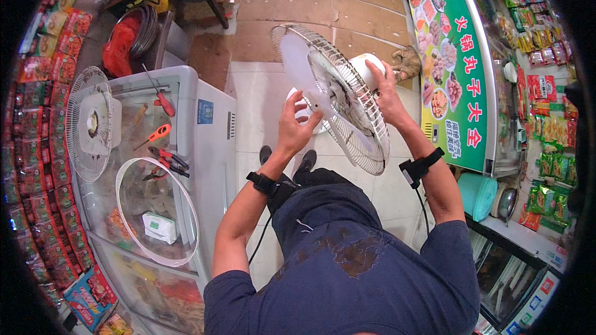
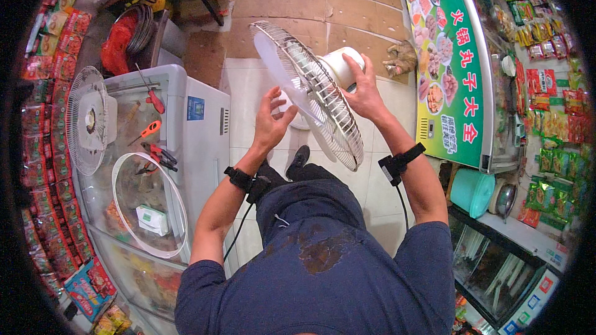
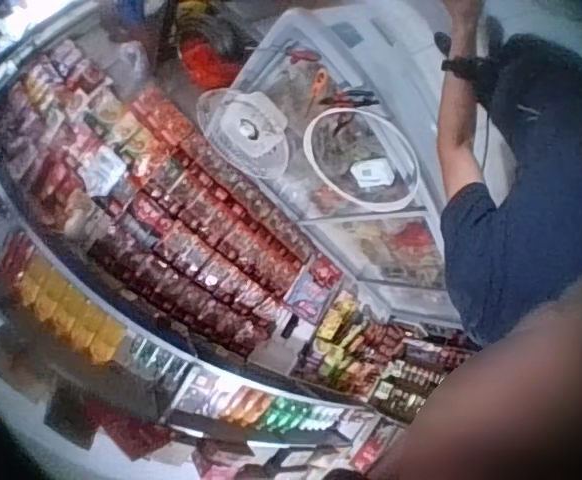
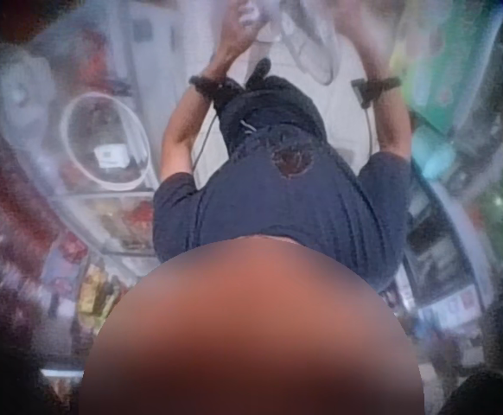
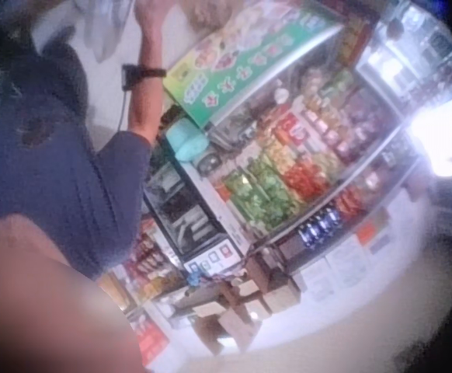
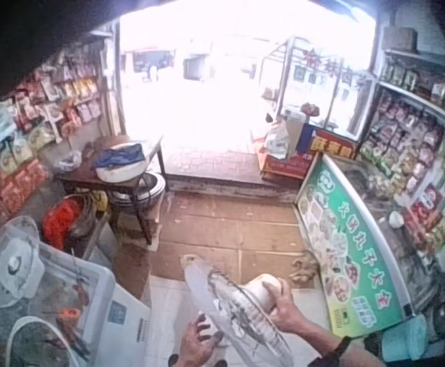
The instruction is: The person assembles a standing electric fan by hand. They attach the fan blades to the motor hub, secure them with a nut, and then fit the front protective grille onto the fan head.
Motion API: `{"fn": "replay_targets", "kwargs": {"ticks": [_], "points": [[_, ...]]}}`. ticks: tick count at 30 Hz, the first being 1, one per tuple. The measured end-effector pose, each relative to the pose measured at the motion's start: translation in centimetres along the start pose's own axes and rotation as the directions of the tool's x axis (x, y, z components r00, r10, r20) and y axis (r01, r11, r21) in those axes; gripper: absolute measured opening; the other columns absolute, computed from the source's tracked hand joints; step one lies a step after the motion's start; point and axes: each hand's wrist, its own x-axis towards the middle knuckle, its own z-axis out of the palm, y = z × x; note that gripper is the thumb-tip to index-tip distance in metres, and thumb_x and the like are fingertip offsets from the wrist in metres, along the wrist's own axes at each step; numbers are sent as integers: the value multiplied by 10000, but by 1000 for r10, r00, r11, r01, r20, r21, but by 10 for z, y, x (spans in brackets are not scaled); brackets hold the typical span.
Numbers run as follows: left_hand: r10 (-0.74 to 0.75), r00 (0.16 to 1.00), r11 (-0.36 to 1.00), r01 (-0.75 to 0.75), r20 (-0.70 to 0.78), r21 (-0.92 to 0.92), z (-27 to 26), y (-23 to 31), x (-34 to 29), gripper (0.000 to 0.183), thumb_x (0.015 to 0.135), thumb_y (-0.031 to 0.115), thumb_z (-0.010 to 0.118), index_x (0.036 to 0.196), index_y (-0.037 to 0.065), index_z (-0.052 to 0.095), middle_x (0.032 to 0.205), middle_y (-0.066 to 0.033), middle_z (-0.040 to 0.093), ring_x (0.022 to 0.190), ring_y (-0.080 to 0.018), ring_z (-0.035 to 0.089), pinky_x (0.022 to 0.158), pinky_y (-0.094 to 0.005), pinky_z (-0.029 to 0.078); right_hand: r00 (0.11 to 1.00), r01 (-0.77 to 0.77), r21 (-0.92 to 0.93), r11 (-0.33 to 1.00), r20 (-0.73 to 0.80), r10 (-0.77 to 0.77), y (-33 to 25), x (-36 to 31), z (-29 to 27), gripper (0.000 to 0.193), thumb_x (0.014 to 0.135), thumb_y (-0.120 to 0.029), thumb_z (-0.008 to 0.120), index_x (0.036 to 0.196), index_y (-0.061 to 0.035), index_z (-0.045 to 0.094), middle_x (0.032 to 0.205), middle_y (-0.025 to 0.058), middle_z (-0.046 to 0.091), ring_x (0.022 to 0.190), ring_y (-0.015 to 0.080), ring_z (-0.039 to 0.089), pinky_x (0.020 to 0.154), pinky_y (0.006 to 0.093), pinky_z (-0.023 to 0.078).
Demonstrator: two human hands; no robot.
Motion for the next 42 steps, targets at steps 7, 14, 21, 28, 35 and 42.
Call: {"fn": "replay_targets", "kwargs": {"ticks": [7,14,21,28,35,42], "points": [[-144,986,934,162,82,-318,7,-8,6,849,952,255,829,1600,28,330,1444,-213,554,1128,-292,716,820,-376,650,999,27,-23,999,-22,-28,-5,0,-3,860,809,-286,919,1562,-194,513,1635,300,233,1491,485,360,1231,505,363],[-73,993,957,96,95,-274,5,-14,11,875,937,234,851,1597,-44,350,1339,-203,637,1083,-243,726,862,-336,628,999,31,44,999,-10,-31,-9,0,-6,838,810,-284,914,1546,-163,531,1617,262,273,1491,457,368,1227,491,374],[15,996,945,15,90,-327,9,-27,16,911,916,216,872,1607,-65,348,1359,-227,648,1087,-240,742,897,-336,616,995,92,-65,994,-38,-94,-3,-1,-5,820,825,-307,908,1532,-121,536,1594,310,289,1444,494,422,1221,499,380],[-92,995,994,93,23,-49,-4,-10,-10,873,985,213,798,1639,-49,284,1488,-272,581,1152,-271,728,948,-342,598,996,90,-2,996,-6,-90,6,-7,-1,845,872,-301,882,1597,-157,472,1652,302,213,1484,463,386,1208,482,403],[-100,988,993,107,-117,54,-46,-5,-71,577,989,222,786,1462,-36,581,1322,-214,708,1136,-241,730,962,-375,606,991,105,-42,994,-73,-108,15,-12,2,817,916,-340,839,1619,-183,453,1678,337,155,1560,474,271,1237,491,347],[-100,980,977,129,-172,169,-118,-4,-72,360,1003,206,761,1292,-6,720,1032,-72,787,927,-124,725,842,-290,591,993,70,99,993,-102,-60,-33,-39,-15,545,1028,-268,701,1526,-107,550,1648,268,325,1553,390,328,1258,471,290]]}}
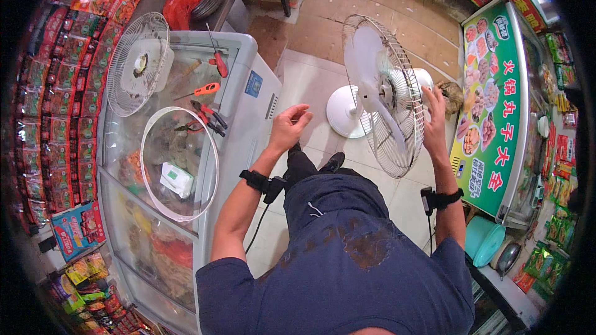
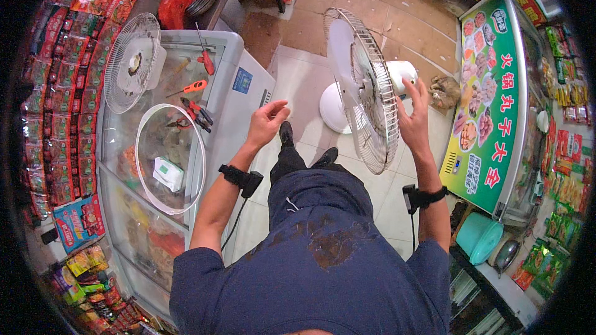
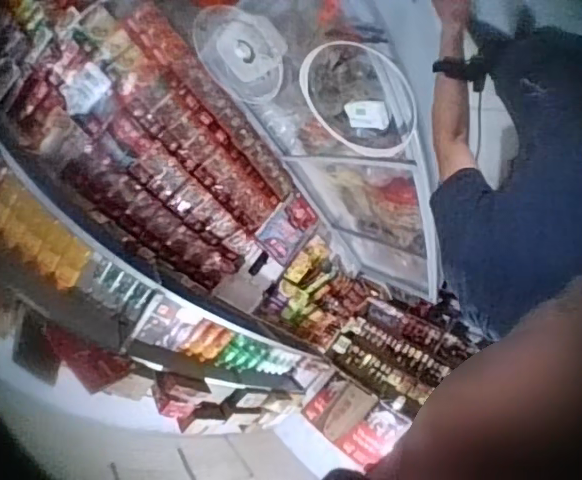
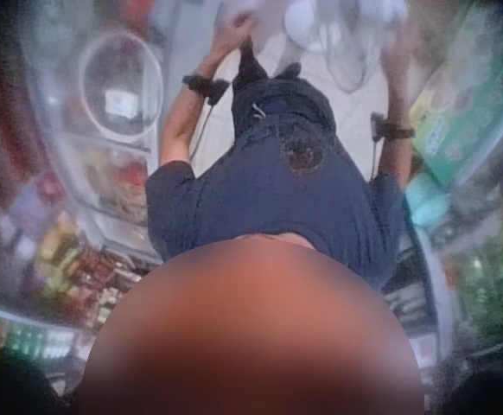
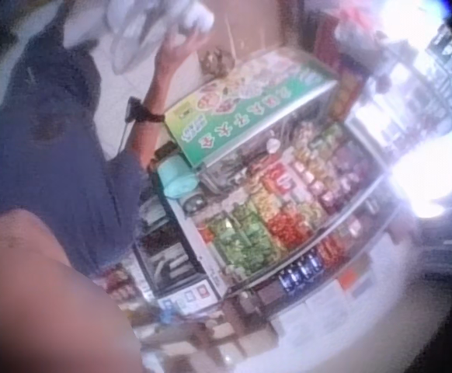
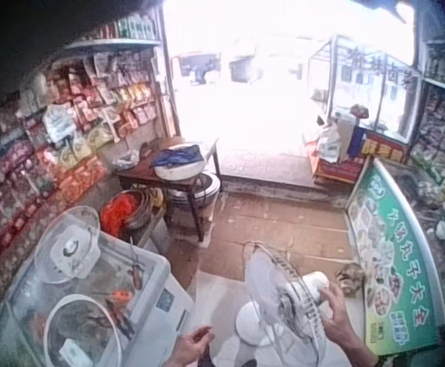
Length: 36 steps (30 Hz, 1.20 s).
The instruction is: The person assembles a standing electric fan by hand. They attach the fan blades to the motor hub, secure them with a nut, and then fit the front protective grille onto the fan head.
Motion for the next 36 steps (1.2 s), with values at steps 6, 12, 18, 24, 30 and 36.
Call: {"fn": "replay_targets", "kwargs": {"ticks": [6,12,18,24,30,36], "points": [[-23,1000,999,23,6,24,-38,-13,22,312,1000,218,761,1219,-3,752,982,-60,789,877,-114,723,804,-282,585,988,-150,595,789,124,95,-57,-17,-1,693,1129,-446,426,1587,72,385,1630,203,423,1502,313,419,1249,428,304],[-6,999,977,14,-41,212,-66,-38,31,291,995,216,756,1184,-5,759,953,-63,794,864,-117,728,783,-290,586,993,-58,425,903,116,9,-83,-19,0,853,1073,-520,531,1649,55,277,1617,194,431,1489,278,427,1211,415,346],[19,995,953,11,-96,303,-95,-45,34,291,984,220,751,1167,-5,763,910,-71,790,819,-114,719,743,-298,581,990,-65,481,874,140,-3,-98,-23,-5,1010,937,-457,735,1666,29,234,1646,193,386,1518,298,398,1255,419,293],[64,993,967,-37,-102,252,-83,-25,30,282,962,198,767,1164,1,766,892,-76,787,785,-113,707,726,-298,575,978,-172,448,877,185,97,-106,-20,1,1108,869,-456,812,1675,14,214,1639,198,389,1503,301,414,1240,429,324],[103,993,963,-86,-55,254,-76,-2,27,295,948,174,795,1186,3,756,935,-70,788,802,-109,708,743,-291,583,977,-184,470,863,185,108,-105,-18,6,1020,886,-306,781,1677,7,217,1638,199,385,1499,302,415,1246,426,315],[207,974,966,-187,-96,180,-74,-9,45,307,959,180,783,1211,12,732,915,-76,758,772,-151,716,727,-316,587,991,-100,502,859,123,43,-103,-20,9,976,859,-169,789,1665,2,266,1615,192,404,1497,299,410,1243,425,318]]}}
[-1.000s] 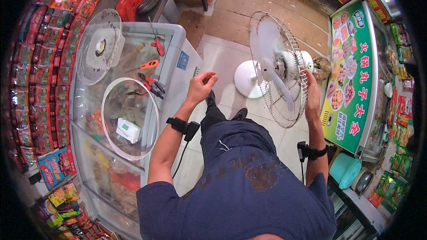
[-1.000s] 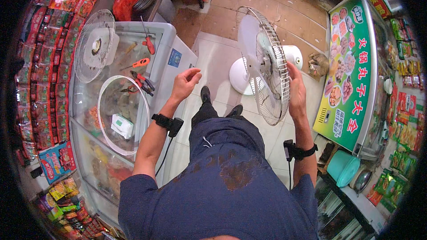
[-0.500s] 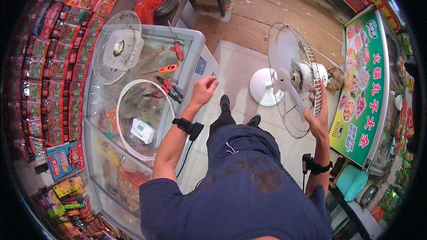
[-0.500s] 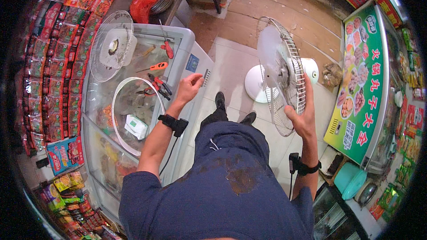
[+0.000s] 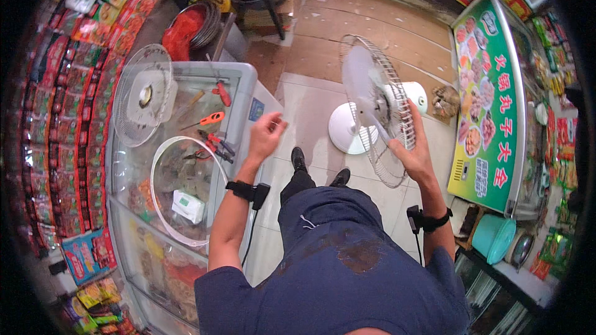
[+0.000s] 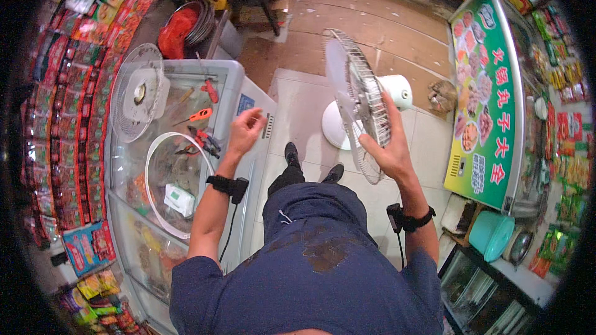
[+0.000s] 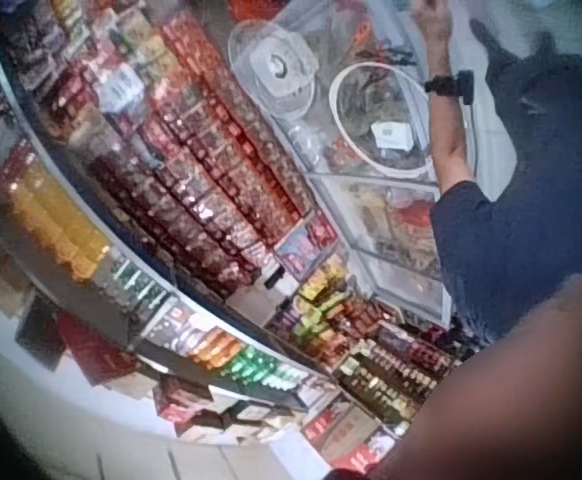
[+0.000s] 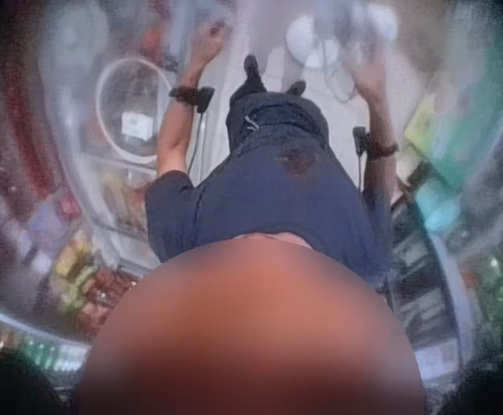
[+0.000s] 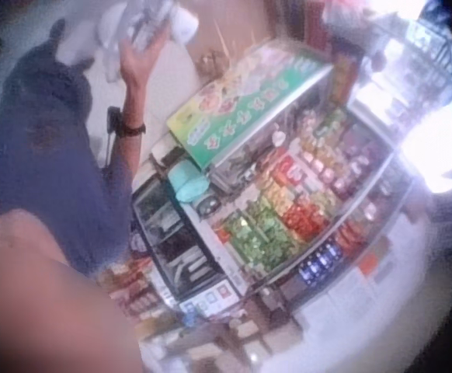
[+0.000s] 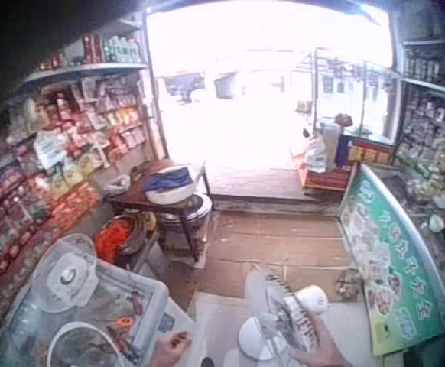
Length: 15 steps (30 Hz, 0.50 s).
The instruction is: The person assembles a standing electric fan by hand. They attach the fan blades to the motor hub, secure them with a nut, and then fit the front protective grille onto the fan head.
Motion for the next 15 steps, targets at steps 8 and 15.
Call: {"fn": "replay_targets", "kwargs": {"ticks": [8,15], "points": [[-438,895,454,137,-87,-880,-165,-108,56,447,1080,481,602,1107,35,629,1027,-140,742,868,-263,702,826,-389,580,995,36,-115,993,-86,-46,3,-14,-10,1003,837,-307,838,1645,-16,320,1600,201,410,1462,322,445,1182,468,387],[-663,696,302,-90,-277,-949,-282,-174,79,1092,929,690,693,1467,-121,200,1244,-301,607,994,-375,695,904,-481,615,978,-55,-295,954,-209,-8,-20,-27,-15,1040,798,-414,882,1625,-44,369,1624,208,395,1508,356,397,1205,500,353]]}}
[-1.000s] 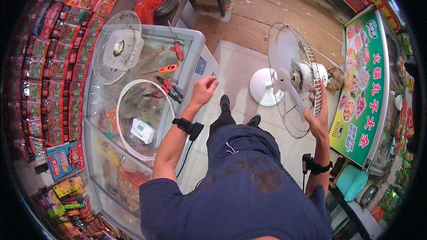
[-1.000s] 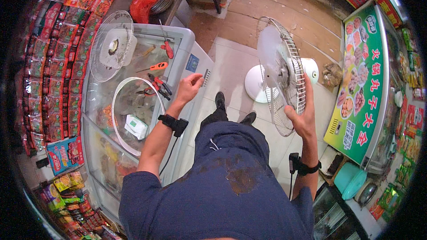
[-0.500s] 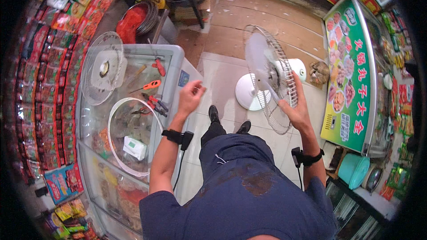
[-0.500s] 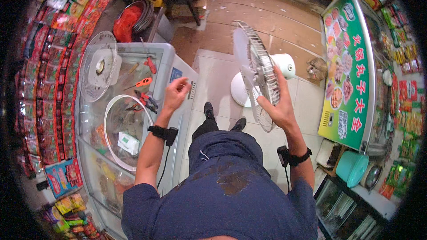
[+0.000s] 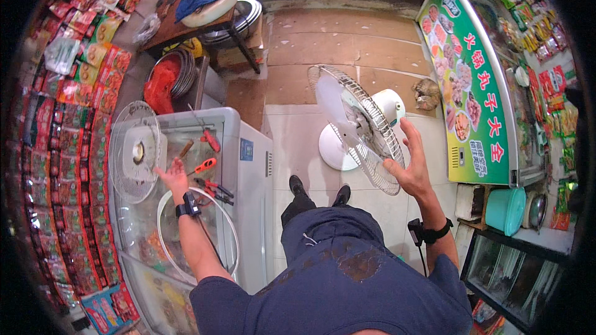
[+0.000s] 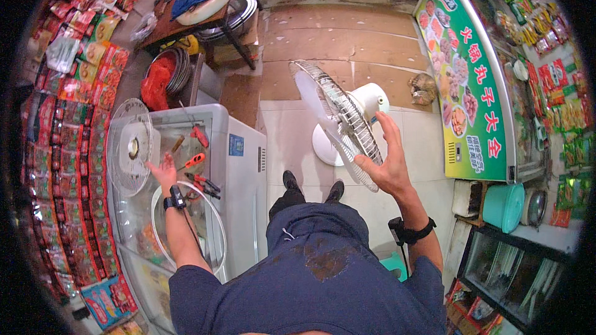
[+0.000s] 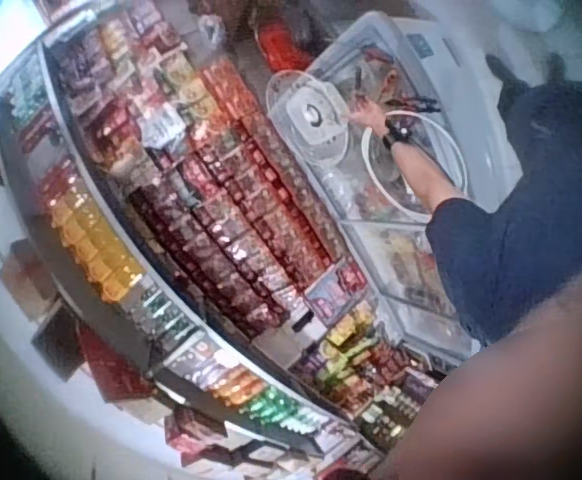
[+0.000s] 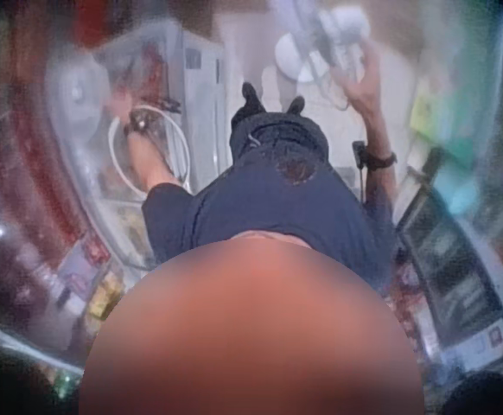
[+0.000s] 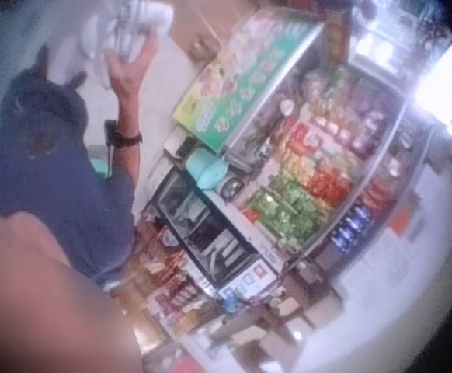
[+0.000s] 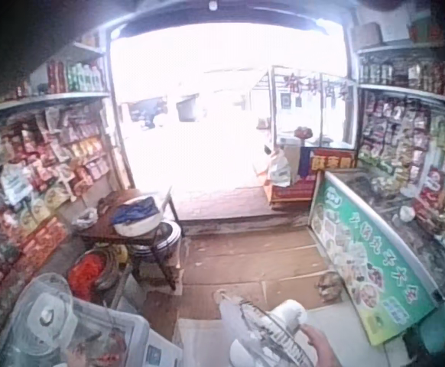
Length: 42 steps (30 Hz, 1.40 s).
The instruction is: The person assembles a standing electric fan by hand. They attach the fan blades to the motor hub, secure them with a nut, and then fit the front protective grille onto the fan head.
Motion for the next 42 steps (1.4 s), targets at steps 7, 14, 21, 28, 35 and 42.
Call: {"fn": "replay_targets", "kwargs": {"ticks": [7,14,21,28,35,42], "points": [[128,990,960,-137,-54,-243,11,-1,40,894,1040,495,644,1474,-152,206,1354,-317,532,1140,-423,667,966,-480,643,997,-1,-108,994,-78,-7,-19,4,18,1011,798,-465,877,1591,-34,422,1621,223,409,1522,373,387,1253,483,308],[363,916,915,-385,172,119,14,4,27,401,989,38,485,1288,-228,509,1305,-335,622,1182,-436,672,1018,-461,637,985,-4,-181,984,-170,-27,-31,8,30,920,840,-407,857,1582,-53,444,1648,185,399,1521,354,393,1236,476,321],[141,976,984,-119,166,-131,49,-56,-87,414,963,0,479,1332,-175,546,1322,-294,643,1236,-432,664,1131,-491,564,975,132,-233,963,-143,-169,-36,19,38,832,857,-378,831,1549,-60,496,1658,189,396,1524,357,389,1251,503,296],[67,967,997,-54,246,-59,98,-136,-239,405,985,15,519,1356,-142,556,1305,-248,661,1249,-374,670,1102,-450,579,929,320,-255,913,-106,-355,-47,5,37,722,799,-236,885,1436,-54,598,1598,213,451,1519,397,394,1242,525,304],[-160,914,985,121,372,126,77,-176,-376,385,973,-27,501,1354,-83,496,1368,-215,596,1221,-455,664,1095,-529,577,873,482,-244,842,49,-485,-66,-21,44,526,786,-156,881,1278,-102,705,1414,117,635,1407,314,525,1223,551,290],[-317,896,942,259,311,215,35,-184,-454,424,974,-54,496,1393,-64,436,1460,-253,554,1215,-468,671,1079,-562,575,785,600,-430,675,154,-600,-75,-18,97,439,828,-271,860,1227,-154,721,1237,19,703,1270,259,616,1222,580,219]]}}
